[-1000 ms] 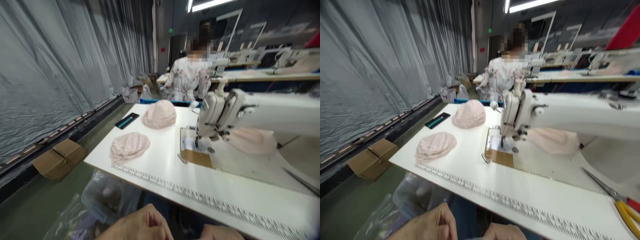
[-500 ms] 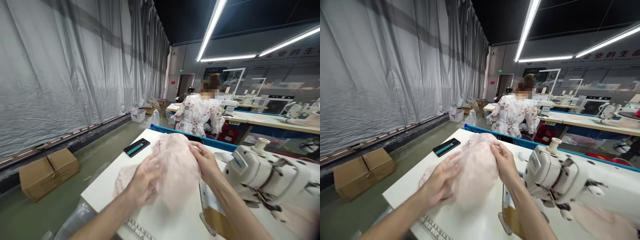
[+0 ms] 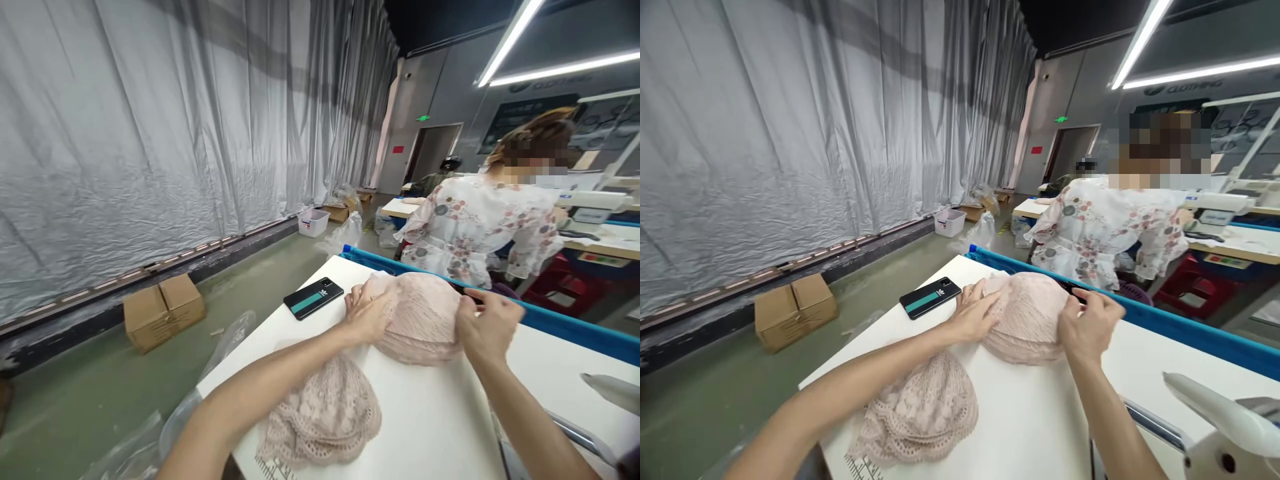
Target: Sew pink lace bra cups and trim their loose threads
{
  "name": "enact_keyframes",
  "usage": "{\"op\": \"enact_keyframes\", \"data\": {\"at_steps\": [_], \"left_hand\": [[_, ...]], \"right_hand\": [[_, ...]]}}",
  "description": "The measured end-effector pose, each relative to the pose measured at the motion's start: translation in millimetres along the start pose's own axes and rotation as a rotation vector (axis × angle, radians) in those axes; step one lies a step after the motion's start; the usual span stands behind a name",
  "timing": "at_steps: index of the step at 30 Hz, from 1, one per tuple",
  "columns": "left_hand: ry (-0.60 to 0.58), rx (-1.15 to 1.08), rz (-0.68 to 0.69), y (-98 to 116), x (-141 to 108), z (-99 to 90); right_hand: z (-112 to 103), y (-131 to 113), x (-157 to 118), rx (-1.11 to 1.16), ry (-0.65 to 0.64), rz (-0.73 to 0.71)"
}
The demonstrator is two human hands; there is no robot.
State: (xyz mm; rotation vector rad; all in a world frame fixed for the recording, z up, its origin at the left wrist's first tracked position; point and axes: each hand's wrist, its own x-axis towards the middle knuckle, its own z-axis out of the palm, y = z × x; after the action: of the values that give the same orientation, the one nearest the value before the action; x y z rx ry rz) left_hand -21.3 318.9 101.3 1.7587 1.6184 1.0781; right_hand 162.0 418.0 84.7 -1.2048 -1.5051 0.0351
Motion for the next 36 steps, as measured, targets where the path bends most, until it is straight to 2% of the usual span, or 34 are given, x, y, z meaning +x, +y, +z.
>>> {"op": "enact_keyframes", "data": {"at_steps": [1, 2, 3, 5, 7, 9, 11, 13, 15, 19, 23, 29, 34, 36], "left_hand": [[-0.019, 0.041, 0.019, 2, -14, -7.4], [-0.052, 0.073, 0.039, 3, -30, -15.5], [-0.099, 0.097, 0.059, 5, -46, -23.6], [-0.208, 0.133, 0.073, 5, -80, -36.4], [-0.296, 0.176, 0.067, 3, -107, -41.2], [-0.36, 0.216, 0.052, -1, -124, -38.0], [-0.343, 0.215, 0.042, -5, -133, -31.2], [-0.278, 0.178, 0.043, -6, -135, -26.0], [-0.231, 0.128, 0.049, -7, -136, -24.9], [-0.159, -0.025, 0.021, -10, -138, -30.7], [-0.063, -0.174, -0.062, -12, -140, -39.1], [-0.052, -0.408, -0.176, -15, -142, -48.8], [-0.038, -0.574, -0.239, -26, -139, -46.0], [-0.024, -0.641, -0.25, -31, -139, -44.0]], "right_hand": [[-7, -7, -10, 0.021, 0.02, -0.027], [-15, -16, -22, 0.057, -0.013, -0.072], [-24, -25, -37, 0.103, -0.108, -0.146], [-44, -44, -71, 0.199, -0.391, -0.3], [-62, -57, -105, 0.238, -0.597, -0.381], [-76, -65, -133, 0.21, -0.793, -0.322], [-84, -68, -150, 0.156, -0.91, -0.221], [-88, -71, -159, 0.126, -0.932, -0.18], [-88, -75, -162, 0.127, -0.904, -0.196], [-84, -83, -164, 0.104, -0.864, -0.248], [-86, -87, -164, 0.01, -0.848, -0.349], [-92, -95, -162, -0.087, -0.923, -0.532], [-88, -95, -159, -0.163, -0.926, -0.673], [-86, -99, -157, -0.125, -0.935, -0.67]]}}
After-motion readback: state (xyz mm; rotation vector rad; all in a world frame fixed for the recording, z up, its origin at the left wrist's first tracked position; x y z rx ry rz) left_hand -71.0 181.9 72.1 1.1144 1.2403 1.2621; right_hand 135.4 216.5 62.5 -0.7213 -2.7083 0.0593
